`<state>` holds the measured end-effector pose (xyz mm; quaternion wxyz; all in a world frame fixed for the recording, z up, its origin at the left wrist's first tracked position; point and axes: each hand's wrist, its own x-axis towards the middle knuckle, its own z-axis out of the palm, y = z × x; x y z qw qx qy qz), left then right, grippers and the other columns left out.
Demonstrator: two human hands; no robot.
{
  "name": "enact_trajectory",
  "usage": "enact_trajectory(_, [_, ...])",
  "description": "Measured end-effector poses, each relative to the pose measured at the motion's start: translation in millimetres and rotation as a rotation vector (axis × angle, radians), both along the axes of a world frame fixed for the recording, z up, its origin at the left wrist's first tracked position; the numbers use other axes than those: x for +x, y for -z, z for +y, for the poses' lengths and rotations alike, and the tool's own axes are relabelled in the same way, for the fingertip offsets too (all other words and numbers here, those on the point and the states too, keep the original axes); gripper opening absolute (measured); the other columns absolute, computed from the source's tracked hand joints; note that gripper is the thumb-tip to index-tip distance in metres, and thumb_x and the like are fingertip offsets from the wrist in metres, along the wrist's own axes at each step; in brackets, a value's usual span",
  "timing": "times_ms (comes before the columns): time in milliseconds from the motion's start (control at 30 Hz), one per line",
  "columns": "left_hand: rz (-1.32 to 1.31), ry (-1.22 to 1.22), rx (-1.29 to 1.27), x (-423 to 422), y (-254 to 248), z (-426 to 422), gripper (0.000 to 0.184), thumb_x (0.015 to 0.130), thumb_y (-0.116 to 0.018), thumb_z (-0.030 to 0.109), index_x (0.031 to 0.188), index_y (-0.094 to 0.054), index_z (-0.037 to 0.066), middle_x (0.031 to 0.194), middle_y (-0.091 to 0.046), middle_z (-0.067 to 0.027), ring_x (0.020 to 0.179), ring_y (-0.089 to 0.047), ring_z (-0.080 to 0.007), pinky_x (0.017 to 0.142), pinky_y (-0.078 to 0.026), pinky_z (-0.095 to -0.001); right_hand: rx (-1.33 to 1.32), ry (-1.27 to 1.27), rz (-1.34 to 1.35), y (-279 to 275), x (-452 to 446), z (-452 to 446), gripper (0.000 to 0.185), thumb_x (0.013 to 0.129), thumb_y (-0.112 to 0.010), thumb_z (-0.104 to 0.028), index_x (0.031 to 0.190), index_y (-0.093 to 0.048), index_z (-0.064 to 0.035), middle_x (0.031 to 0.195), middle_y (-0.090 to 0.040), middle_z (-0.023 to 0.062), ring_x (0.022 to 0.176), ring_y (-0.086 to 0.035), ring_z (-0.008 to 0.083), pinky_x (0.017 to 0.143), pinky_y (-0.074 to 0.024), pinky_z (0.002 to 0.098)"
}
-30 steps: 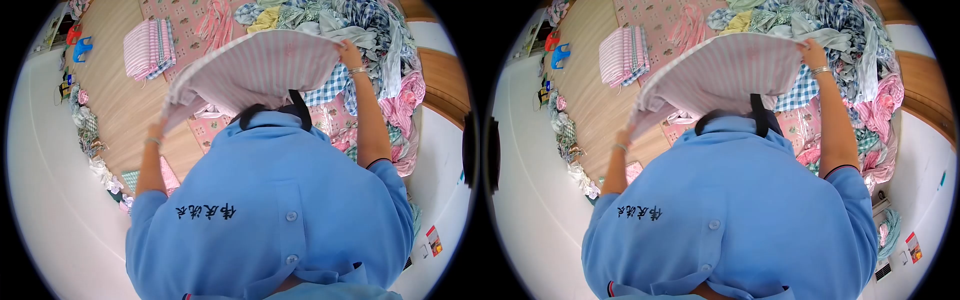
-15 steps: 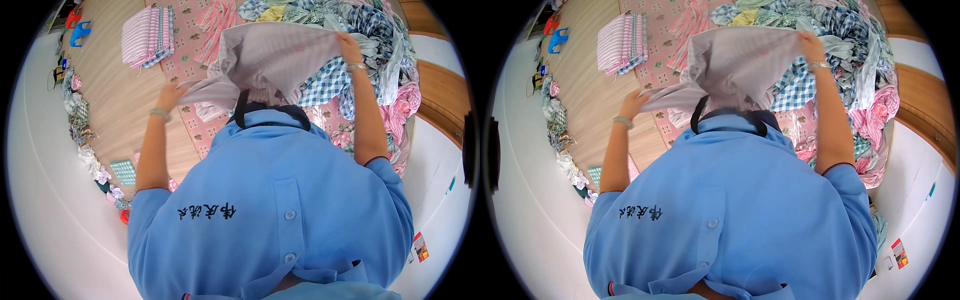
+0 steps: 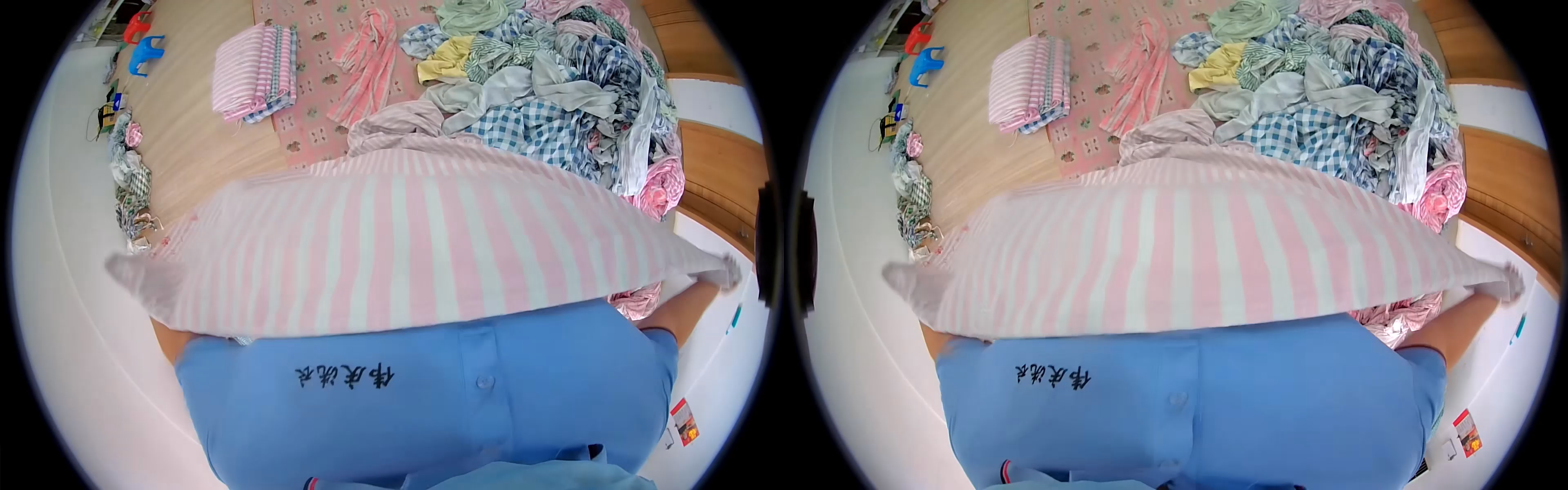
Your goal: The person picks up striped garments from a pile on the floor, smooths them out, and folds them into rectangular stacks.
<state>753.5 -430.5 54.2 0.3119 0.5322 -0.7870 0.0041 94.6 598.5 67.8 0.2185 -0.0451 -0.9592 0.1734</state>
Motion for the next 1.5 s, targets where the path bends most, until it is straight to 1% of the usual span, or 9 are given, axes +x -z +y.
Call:
enact_trajectory(200, [0.29,1.093,0.704,-307,13,181,0.014,0.077,-0.049,0.012,0.086,-0.056,0.005,0.085,-0.056,-0.0084,0.085,-0.053,-0.017,0.076,-0.042,-0.0277,0.315,-0.709,-0.073,19,88,-431,0.012,0.08,-0.045,-0.015,0.08,-0.055,-0.009,0.078,-0.055,0.0027,0.063,-0.051,0.0133,0.052,-0.0414,0.0271])
enact_trajectory(300, [0.719,1.734,1.256,-345,12,277,0.011,0.079,-0.05,0.012,0.079,-0.057,0.004,0.09,-0.051,-0.0071,0.088,-0.05,-0.0201,0.079,-0.04,-0.0316,-1.054,-1.388,-0.652,12,167,-534,0.015,0.079,-0.05,-0.007,0.092,-0.056,-0.001,0.093,-0.056,0.0073,0.078,-0.054,0.0132,0.064,-0.0456,0.0229])
enact_trajectory(467, [0.591,2.191,1.529,-341,-14,305,0.02,0.082,-0.048,0.017,0.073,-0.057,0.001,0.089,-0.047,-0.0074,0.084,-0.049,-0.0193,0.081,-0.037,-0.0299,-1.223,-1.511,-1.523,30,217,-541,0.015,0.082,-0.051,-0.013,0.085,-0.058,0.0002,0.089,-0.058,0.0044,0.079,-0.054,0.0108,0.068,-0.0457,0.0245])
enact_trajectory(633, [0.631,1.856,1.438,-341,6,306,0.022,0.083,-0.046,0.025,0.083,-0.056,0.005,0.095,-0.046,-0.0083,0.096,-0.046,-0.0267,0.081,-0.039,-0.0384,-1.036,-1.456,-1.085,34,220,-540,0.016,0.083,-0.049,-0.013,0.082,-0.059,-0.0003,0.074,-0.056,0.0014,0.066,-0.051,0.007,0.055,-0.0434,0.0195])
enact_trajectory(733, [0.651,0.982,1.821,-329,8,303,0.043,0.086,-0.04,0.033,0.114,-0.045,0.001,0.112,-0.049,-0.0093,0.102,-0.046,-0.0158,0.085,-0.037,-0.0254,-1.163,-1.269,-1.035,36,216,-536,0.018,0.085,-0.046,-0.013,0.082,-0.058,-0.001,0.069,-0.054,-0.0017,0.054,-0.044,0.0025,0.049,-0.0366,0.0153])
enact_trajectory(1033, [0.13,1.259,1.342,-333,-9,311,0.025,0.08,-0.054,0.018,0.1,-0.054,0.003,0.102,-0.056,-0.006,0.093,-0.052,-0.0138,0.081,-0.04,-0.0232,-1.044,-1.267,-0.933,33,218,-540,0.017,0.08,-0.054,-0.018,0.079,-0.061,-0.0022,0.069,-0.056,-0.0026,0.062,-0.045,0.0028,0.058,-0.0366,0.0169])
enact_trajectory(1133, [0.522,1.215,1.73,-334,-16,316,0.035,0.083,-0.047,0.017,0.114,-0.043,0.0,0.105,-0.052,-0.0042,0.089,-0.052,-0.012,0.071,-0.044,-0.0227,-0.951,-1.346,-0.898,30,216,-534,0.017,0.081,-0.052,-0.017,0.078,-0.061,-0.002,0.069,-0.055,-0.0029,0.062,-0.045,0.0028,0.057,-0.036,0.0164])
enact_trajectory(1433, [0.329,1.652,2.009,-355,-7,295,0.042,0.076,-0.043,0.002,0.118,-0.042,0.005,0.111,-0.049,-0.0047,0.095,-0.049,-0.0119,0.078,-0.04,-0.0234,-1.251,-1.451,-1.015,23,204,-523,0.017,0.083,-0.049,-0.015,0.08,-0.059,-0.0012,0.069,-0.054,-0.0027,0.057,-0.045,0.0019,0.054,-0.0397,0.0171])
enact_trajectory(1500, [0.243,1.63,1.762,-358,-8,293,0.042,0.075,-0.042,0.0,0.117,-0.044,0.005,0.111,-0.05,-0.0051,0.096,-0.048,-0.0119,0.081,-0.038,-0.0236,-1.267,-1.497,-1.053,24,199,-523,0.017,0.083,-0.05,-0.015,0.083,-0.059,0.0,0.074,-0.057,-0.0003,0.063,-0.05,0.0046,0.058,-0.0418,0.0185])
